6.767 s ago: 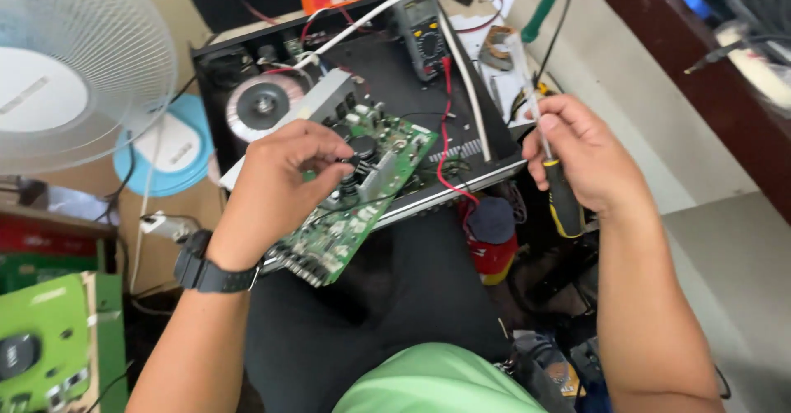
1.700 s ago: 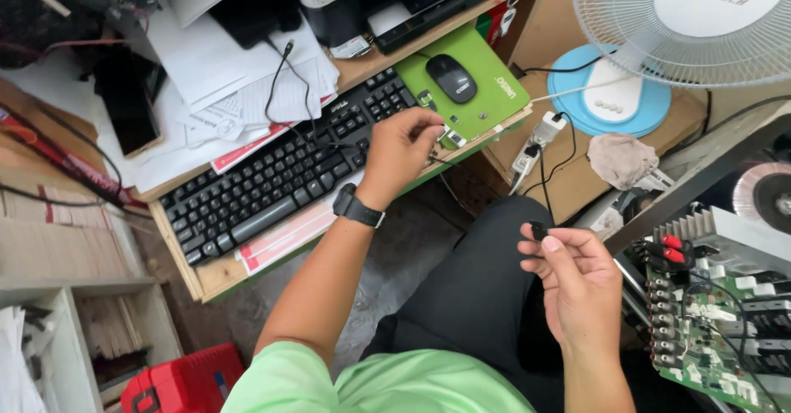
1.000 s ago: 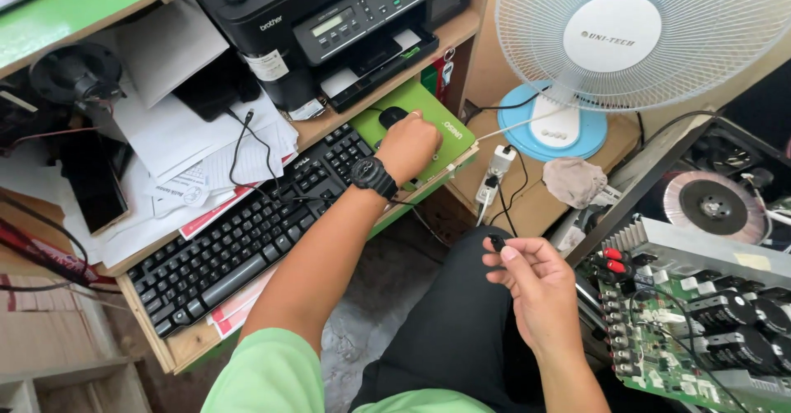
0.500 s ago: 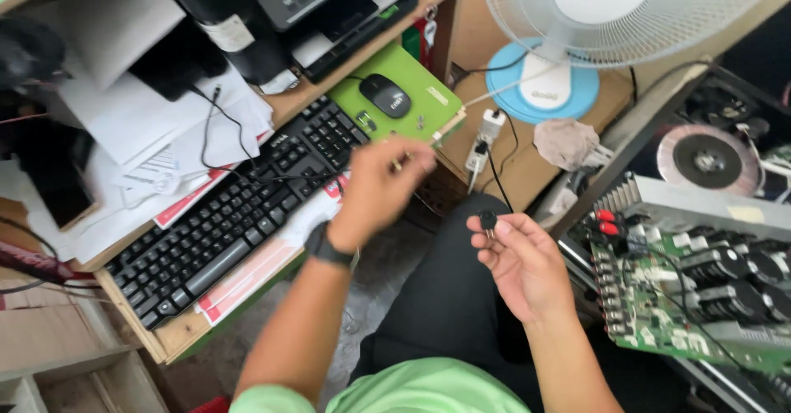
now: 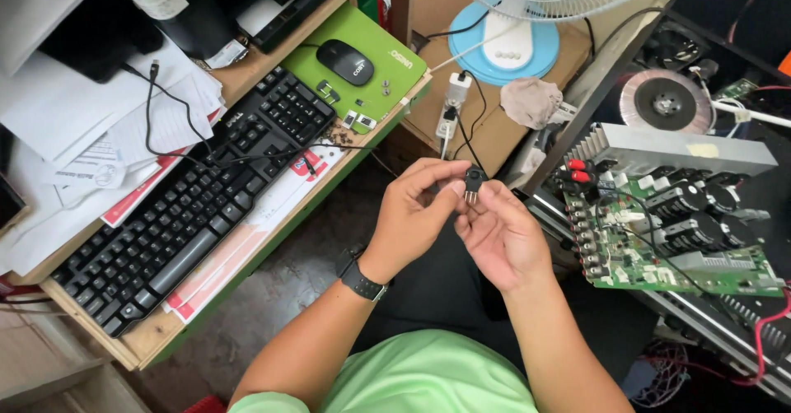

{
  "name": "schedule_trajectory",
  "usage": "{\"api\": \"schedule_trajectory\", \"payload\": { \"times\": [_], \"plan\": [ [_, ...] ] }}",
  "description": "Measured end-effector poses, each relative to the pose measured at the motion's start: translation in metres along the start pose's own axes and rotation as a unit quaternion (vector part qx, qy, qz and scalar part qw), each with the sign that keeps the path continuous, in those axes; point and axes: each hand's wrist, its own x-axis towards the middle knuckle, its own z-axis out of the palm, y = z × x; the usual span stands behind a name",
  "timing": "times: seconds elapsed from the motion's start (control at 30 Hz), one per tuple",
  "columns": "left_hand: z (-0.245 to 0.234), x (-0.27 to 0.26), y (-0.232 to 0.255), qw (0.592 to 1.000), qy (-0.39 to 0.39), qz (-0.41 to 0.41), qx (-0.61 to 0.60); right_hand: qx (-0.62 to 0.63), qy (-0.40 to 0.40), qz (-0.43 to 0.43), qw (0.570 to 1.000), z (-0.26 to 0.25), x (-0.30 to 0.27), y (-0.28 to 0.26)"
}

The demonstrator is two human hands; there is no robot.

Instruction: The person works on a circuit board, using a screwdriver to remove a component. They then use a smartphone flashlight to illuminate the board and the removed part. Finally, they apply a piece of tape to the circuit board.

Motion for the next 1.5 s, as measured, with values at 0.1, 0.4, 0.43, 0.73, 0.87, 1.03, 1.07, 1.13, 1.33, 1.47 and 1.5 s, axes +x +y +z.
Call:
{"api": "schedule_trajectory", "payload": {
  "times": [0.1, 0.4, 0.43, 0.73, 0.87, 1.03, 1.07, 1.13, 1.33, 1.47, 1.5],
  "plan": [
    [0.002, 0.001, -0.002, 1.000, 0.003, 0.000, -0.001, -0.010, 0.003, -0.011, 1.000, 0.004, -0.002, -0.003],
    [0.003, 0.002, -0.001, 1.000, 0.006, -0.006, -0.004, -0.016, 0.016, -0.008, 1.000, 0.016, -0.009, -0.007],
    [0.003, 0.002, -0.002, 1.000, 0.006, -0.006, -0.004, -0.016, 0.017, -0.008, 1.000, 0.015, -0.008, -0.007],
    [-0.009, 0.001, -0.008, 1.000, 0.016, 0.002, -0.011, -0.084, 0.012, -0.045, 0.995, 0.020, -0.008, 0.000],
    [-0.026, -0.002, -0.011, 0.996, -0.005, -0.029, -0.079, -0.112, -0.016, -0.049, 0.992, 0.020, -0.001, 0.008],
    [-0.057, -0.010, -0.021, 0.973, -0.042, -0.048, -0.222, -0.138, -0.098, -0.013, 0.985, 0.043, 0.007, 0.023],
    [-0.064, -0.014, -0.010, 0.966, -0.062, -0.035, -0.249, -0.165, -0.110, -0.012, 0.980, 0.044, 0.012, 0.028],
    [-0.083, -0.023, 0.007, 0.962, -0.062, -0.010, -0.265, -0.191, -0.142, 0.003, 0.971, 0.061, 0.019, 0.042],
    [-0.159, -0.033, 0.017, 0.944, 0.009, 0.011, -0.330, -0.282, -0.186, -0.006, 0.941, 0.118, 0.018, 0.080],
    [-0.268, -0.030, 0.004, 0.935, 0.140, 0.014, -0.324, -0.320, -0.202, -0.030, 0.925, 0.110, 0.027, 0.102],
    [-0.300, -0.030, 0.003, 0.935, 0.174, -0.003, -0.308, -0.348, -0.196, -0.055, 0.915, 0.106, 0.030, 0.106]
  ]
}}
